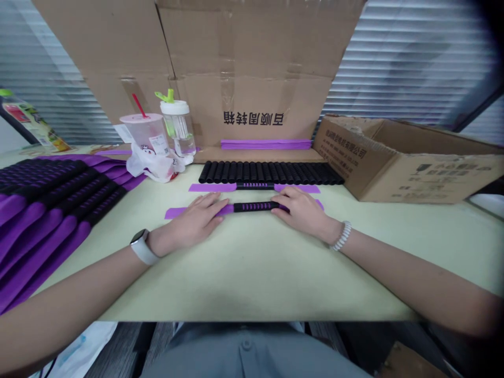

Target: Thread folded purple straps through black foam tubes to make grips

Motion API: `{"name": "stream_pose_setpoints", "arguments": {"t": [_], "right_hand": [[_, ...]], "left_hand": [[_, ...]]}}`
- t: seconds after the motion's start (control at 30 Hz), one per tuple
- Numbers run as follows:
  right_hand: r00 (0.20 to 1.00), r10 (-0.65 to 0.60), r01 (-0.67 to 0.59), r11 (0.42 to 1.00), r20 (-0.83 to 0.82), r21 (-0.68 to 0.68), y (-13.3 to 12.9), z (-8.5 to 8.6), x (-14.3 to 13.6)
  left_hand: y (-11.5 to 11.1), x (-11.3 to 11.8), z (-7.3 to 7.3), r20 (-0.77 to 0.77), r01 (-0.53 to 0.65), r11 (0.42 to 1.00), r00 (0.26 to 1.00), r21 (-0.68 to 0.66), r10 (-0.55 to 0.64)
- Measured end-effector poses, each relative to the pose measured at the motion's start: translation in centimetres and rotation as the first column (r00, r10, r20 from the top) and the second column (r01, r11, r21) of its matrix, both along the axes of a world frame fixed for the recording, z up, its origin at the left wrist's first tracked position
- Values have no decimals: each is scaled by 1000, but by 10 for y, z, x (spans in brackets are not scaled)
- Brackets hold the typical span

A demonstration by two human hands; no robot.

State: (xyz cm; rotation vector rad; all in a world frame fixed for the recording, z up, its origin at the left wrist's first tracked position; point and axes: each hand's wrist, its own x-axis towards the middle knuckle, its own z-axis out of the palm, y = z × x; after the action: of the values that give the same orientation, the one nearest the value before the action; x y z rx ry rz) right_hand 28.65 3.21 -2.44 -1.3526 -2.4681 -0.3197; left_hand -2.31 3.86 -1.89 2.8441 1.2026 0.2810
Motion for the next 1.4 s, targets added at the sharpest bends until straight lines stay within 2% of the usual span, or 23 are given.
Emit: {"name": "stream_pose_setpoints", "arguments": {"t": [0.13,0.23,0.43,0.63,0.87,1.1,1.27,1.4], "right_hand": [[1000,10,-10,1000,-12,-5,12,-4,10],[998,46,-47,999,-33,-18,20,-5,21],[997,28,-27,999,-77,23,35,-7,52],[984,71,-70,997,-162,15,44,-14,64],[975,72,-89,994,-210,-71,45,-17,61],[973,65,-97,986,-220,-138,44,-18,80],[966,31,-63,991,-256,-115,47,-19,90],[958,10,-29,998,-288,-61,47,-16,88]], "left_hand": [[23,-13,-2,56,11,999,998,40,-14],[39,-24,-5,84,-34,997,996,66,29],[57,-41,-15,136,-110,994,984,-16,111],[63,-44,-18,162,-235,972,960,21,229],[64,-45,-15,159,-243,969,959,38,235],[64,-51,-10,156,-273,961,952,44,264],[62,-54,-7,167,-284,957,948,55,272],[59,-51,-6,174,-282,958,947,57,268]]}}
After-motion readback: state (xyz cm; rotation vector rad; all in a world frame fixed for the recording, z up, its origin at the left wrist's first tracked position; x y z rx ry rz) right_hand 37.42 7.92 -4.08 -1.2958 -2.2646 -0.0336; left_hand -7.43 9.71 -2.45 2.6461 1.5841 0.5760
